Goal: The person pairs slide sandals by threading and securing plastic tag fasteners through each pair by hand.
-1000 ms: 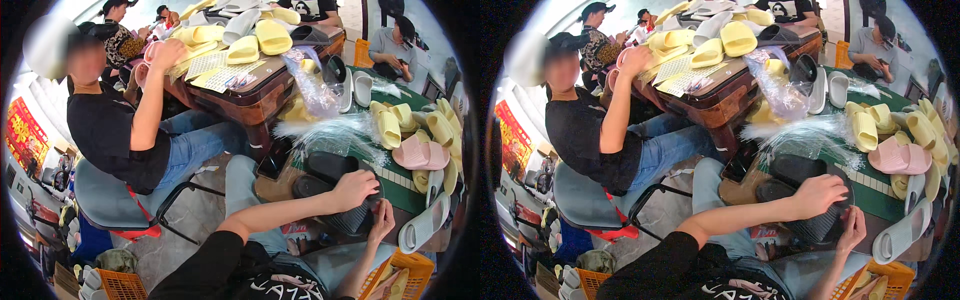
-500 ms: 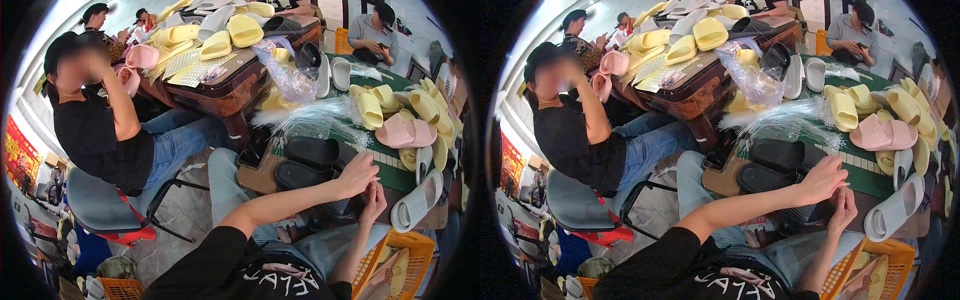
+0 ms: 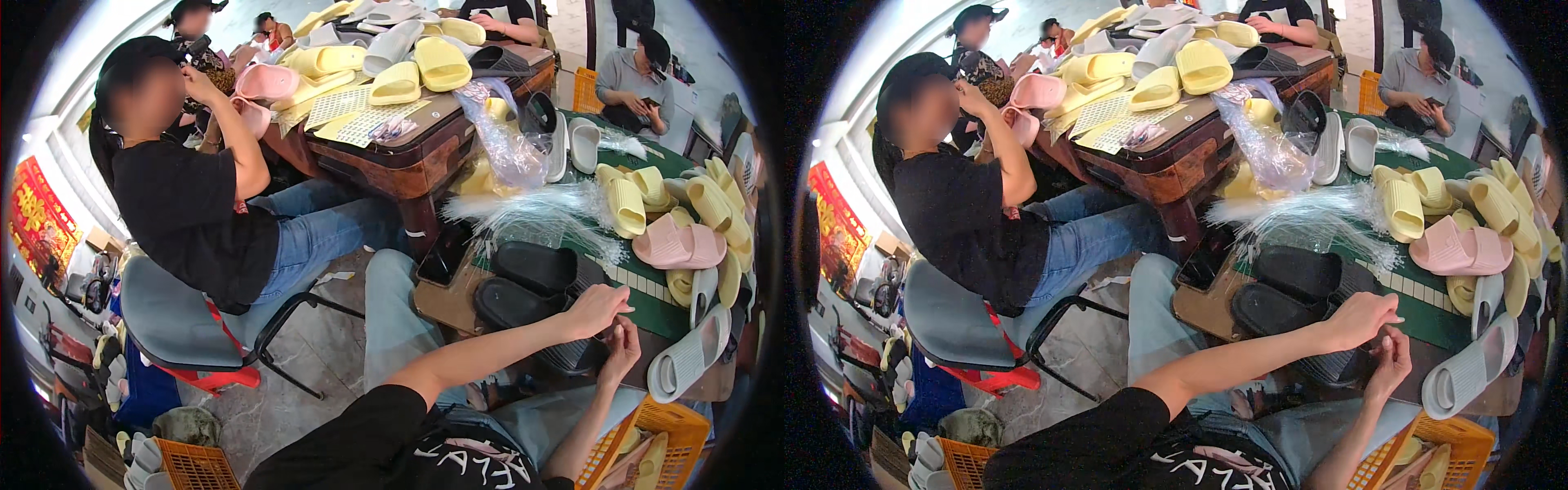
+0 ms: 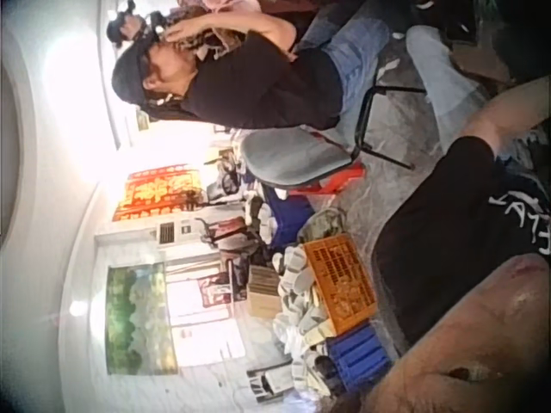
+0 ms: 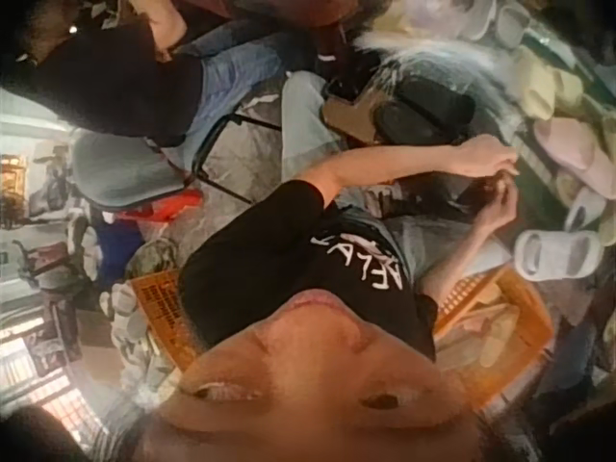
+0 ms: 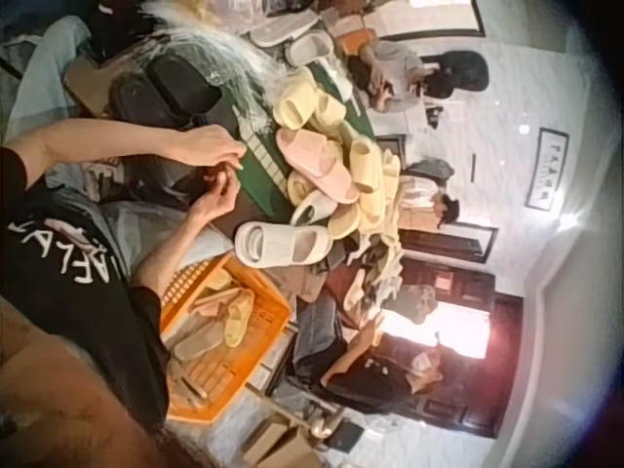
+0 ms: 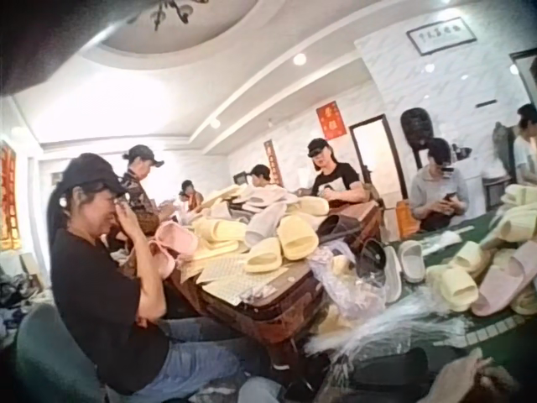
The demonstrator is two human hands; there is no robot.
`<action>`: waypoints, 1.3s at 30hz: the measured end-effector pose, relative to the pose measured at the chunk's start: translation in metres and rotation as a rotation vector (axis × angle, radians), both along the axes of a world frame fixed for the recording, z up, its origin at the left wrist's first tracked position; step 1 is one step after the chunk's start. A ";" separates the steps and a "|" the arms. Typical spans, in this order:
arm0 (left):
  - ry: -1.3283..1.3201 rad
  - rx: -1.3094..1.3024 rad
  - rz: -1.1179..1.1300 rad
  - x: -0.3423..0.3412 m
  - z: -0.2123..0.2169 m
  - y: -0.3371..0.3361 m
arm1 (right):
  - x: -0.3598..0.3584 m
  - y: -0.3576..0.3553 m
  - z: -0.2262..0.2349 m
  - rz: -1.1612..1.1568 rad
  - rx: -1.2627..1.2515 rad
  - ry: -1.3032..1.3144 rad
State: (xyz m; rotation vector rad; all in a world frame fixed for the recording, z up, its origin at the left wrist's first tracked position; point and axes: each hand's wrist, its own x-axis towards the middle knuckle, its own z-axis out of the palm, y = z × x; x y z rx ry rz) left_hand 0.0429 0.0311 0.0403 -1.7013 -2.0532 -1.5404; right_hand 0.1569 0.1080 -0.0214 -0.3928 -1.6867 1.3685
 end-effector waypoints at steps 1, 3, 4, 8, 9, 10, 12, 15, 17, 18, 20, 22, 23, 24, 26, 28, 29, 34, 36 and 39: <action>0.000 0.000 0.003 0.000 0.000 0.000 | -0.001 -0.001 0.001 -0.026 -0.075 0.020; -0.033 -0.065 -0.006 -0.001 -0.001 0.000 | -0.002 -0.004 0.006 -0.055 -0.136 0.071; -0.033 -0.065 -0.004 -0.001 -0.001 0.000 | -0.001 -0.003 0.005 -0.053 -0.135 0.071; -0.011 -0.125 -0.025 0.005 0.001 0.002 | 0.009 0.003 0.000 -0.110 -0.180 0.023; -0.015 -0.150 -0.024 0.007 -0.002 0.005 | 0.009 0.004 0.000 -0.155 -0.165 0.007; -0.007 -0.183 -0.015 0.006 -0.004 0.008 | 0.010 0.002 0.004 -0.160 -0.191 -0.015; 0.009 -0.220 -0.029 0.004 0.000 0.003 | 0.004 0.002 0.004 -0.170 -0.242 -0.018; -0.018 -0.203 0.019 -0.009 -0.008 -0.002 | -0.015 -0.013 0.017 -0.110 -0.332 0.002; -0.024 -0.165 0.007 -0.010 -0.008 -0.001 | -0.016 -0.012 0.014 -0.069 -0.468 0.059; -0.024 -0.162 -0.012 -0.009 -0.007 -0.001 | -0.015 -0.010 0.012 -0.024 -0.461 0.104; -0.046 -0.191 -0.056 -0.009 -0.004 -0.003 | -0.013 -0.011 0.016 0.006 -0.492 0.144; -0.040 -0.231 -0.113 -0.007 0.001 -0.001 | -0.009 -0.008 0.017 0.007 -0.492 0.155; -0.043 -0.227 -0.120 -0.005 0.004 -0.002 | -0.008 -0.008 0.017 0.023 -0.487 0.140; -0.048 -0.228 -0.124 -0.004 0.005 -0.003 | -0.008 -0.006 0.016 0.041 -0.483 0.126; -0.050 -0.238 -0.131 -0.004 0.008 -0.005 | -0.008 -0.005 0.014 0.050 -0.487 0.126; -0.051 -0.191 -0.129 -0.005 0.004 -0.004 | -0.010 -0.006 0.013 0.054 -0.487 0.126; -0.046 -0.146 -0.124 -0.007 0.003 -0.004 | -0.012 -0.005 0.013 0.062 -0.491 0.122; -0.016 -0.182 -0.060 0.002 -0.002 -0.002 | -0.010 -0.005 0.015 0.042 -0.503 0.116; -0.037 -0.187 -0.095 0.005 0.000 -0.001 | -0.007 -0.002 0.015 0.078 -0.510 0.144; -0.094 -0.218 -0.115 0.002 0.008 -0.006 | -0.009 -0.003 0.014 0.107 -0.539 0.183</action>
